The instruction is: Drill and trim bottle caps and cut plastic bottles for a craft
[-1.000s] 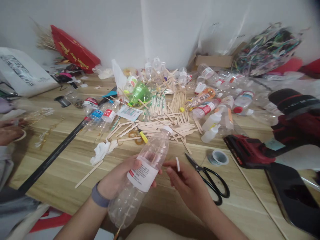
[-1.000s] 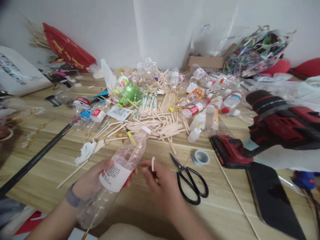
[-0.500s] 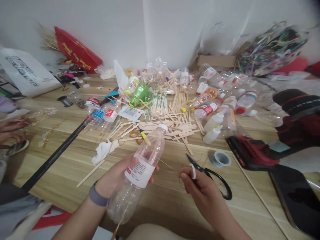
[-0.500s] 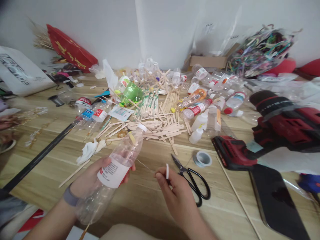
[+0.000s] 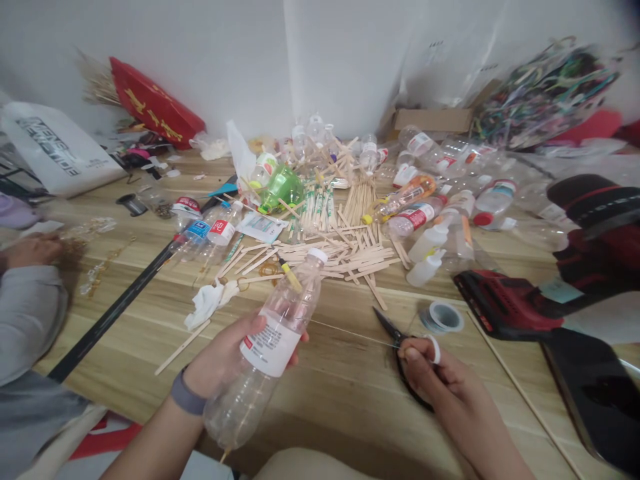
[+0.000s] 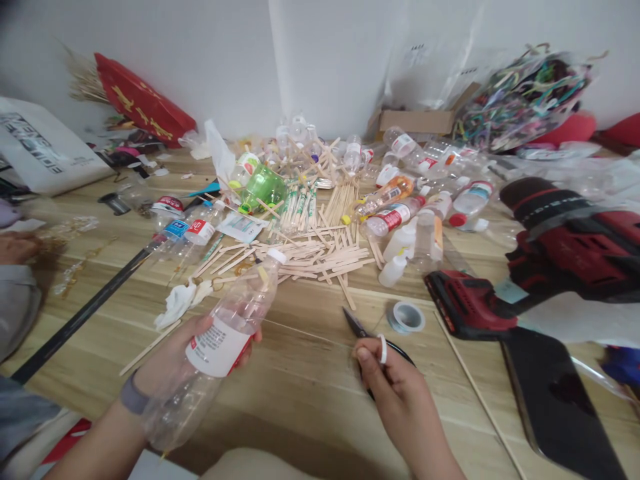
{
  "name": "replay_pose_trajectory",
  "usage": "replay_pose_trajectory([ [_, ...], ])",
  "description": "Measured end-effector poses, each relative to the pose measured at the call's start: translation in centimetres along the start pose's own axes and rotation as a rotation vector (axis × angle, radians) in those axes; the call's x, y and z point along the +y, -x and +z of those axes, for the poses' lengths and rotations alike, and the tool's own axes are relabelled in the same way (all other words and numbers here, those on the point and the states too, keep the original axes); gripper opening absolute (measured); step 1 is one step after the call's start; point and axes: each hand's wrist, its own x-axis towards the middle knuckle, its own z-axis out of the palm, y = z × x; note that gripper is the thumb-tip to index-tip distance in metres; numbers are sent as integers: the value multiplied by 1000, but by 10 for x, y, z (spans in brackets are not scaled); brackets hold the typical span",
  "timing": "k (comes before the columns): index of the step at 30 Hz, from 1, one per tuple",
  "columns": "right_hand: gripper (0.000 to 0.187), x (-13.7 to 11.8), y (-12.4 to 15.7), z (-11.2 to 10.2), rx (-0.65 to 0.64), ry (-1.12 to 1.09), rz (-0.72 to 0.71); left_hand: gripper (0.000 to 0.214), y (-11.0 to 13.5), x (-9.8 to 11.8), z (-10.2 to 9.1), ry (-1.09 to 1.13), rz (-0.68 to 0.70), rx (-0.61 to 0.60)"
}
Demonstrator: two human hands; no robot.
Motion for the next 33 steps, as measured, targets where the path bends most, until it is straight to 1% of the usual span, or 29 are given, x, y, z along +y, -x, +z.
replay_pose_trajectory([
  [2,44,-1,2,-3,27,-31,19,48,2,-1,0,-4,0,9],
  [5,45,-1,4,-4,82,-55,37,49,2,-4,0,12,6,-12],
  [7,43,0,5,-2,69,-3,24,48,-1,-4,0,27,22,-31],
  [9,41,2,6,5,66,78,-10,53,-7,-2,1,58,53,-72],
  [12,37,6,7,23,99,149,-84,66,-18,4,2,150,76,-165],
  [14,39,9,7,35,61,172,-150,70,-24,8,3,190,60,-185],
  [16,41,11,6,44,-1,203,-207,72,-27,9,5,204,45,-167],
  [18,41,10,4,47,-34,233,-235,71,-29,6,8,226,72,-120],
  [22,42,2,0,40,-85,276,-200,52,-29,-4,18,197,171,54],
  [25,42,0,-2,32,-72,287,-171,46,-30,-8,20,150,193,123],
  [27,40,2,-2,28,-62,299,-155,45,-32,-8,19,149,196,138],
  [30,33,7,-4,25,-80,314,-106,46,-32,-9,17,143,177,124],
  [33,33,6,-4,23,-13,316,-103,48,-32,-10,17,134,166,99],
])
